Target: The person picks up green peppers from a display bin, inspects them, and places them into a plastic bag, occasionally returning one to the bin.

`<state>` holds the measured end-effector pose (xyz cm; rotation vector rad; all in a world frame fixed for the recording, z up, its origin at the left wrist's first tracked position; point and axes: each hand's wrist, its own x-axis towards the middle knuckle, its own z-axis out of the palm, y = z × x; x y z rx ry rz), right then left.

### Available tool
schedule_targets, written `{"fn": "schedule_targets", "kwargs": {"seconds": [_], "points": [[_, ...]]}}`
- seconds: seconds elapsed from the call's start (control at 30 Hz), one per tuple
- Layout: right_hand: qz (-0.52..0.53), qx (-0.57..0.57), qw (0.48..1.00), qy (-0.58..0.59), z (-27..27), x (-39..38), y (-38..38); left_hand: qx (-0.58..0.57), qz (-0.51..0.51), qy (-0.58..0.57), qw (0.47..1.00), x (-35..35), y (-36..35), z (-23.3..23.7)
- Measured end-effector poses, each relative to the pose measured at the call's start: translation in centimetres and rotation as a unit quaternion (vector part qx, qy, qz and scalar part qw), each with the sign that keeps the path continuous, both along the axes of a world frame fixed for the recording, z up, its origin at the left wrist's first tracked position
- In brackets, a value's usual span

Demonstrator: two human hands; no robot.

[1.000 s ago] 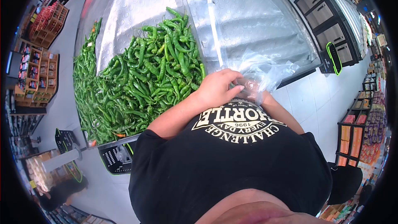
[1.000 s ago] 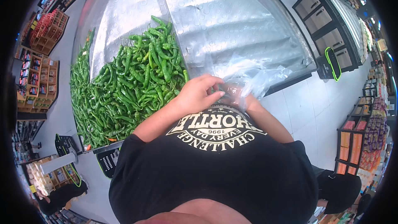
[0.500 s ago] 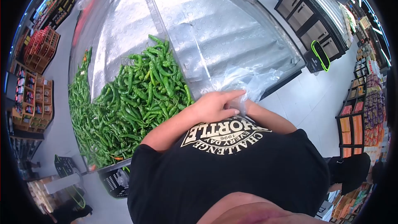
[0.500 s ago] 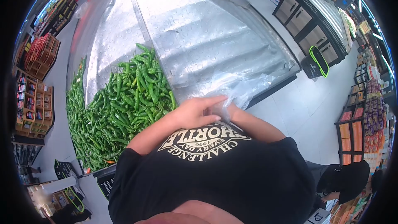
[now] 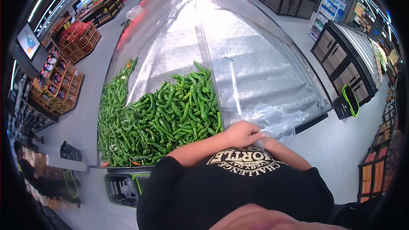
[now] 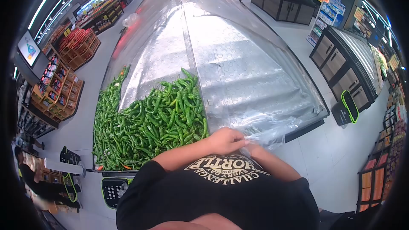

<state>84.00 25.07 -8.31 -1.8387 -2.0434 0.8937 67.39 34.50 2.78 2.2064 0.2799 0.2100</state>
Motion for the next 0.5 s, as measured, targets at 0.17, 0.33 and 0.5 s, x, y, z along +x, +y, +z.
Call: {"fn": "schedule_targets", "kwargs": {"seconds": [0.17,0.33,0.5], "points": [[-0.021,0.004,0.997,-0.073,-0.2,0.6,-0.5,-0.021,0.116,-0.047,0.992,-1.5,-0.6,0.0],[-0.044,0.002,0.986,-0.16,2.5,0.0,0.7,-0.024,0.207,-0.084,0.975,-3.5,-0.9,0.2],[0.073,0.027,0.968,-0.238,11.0,-2.9,2.7,-0.05,0.259,-0.108,0.959,-5.3,-1.3,1.3]]}}
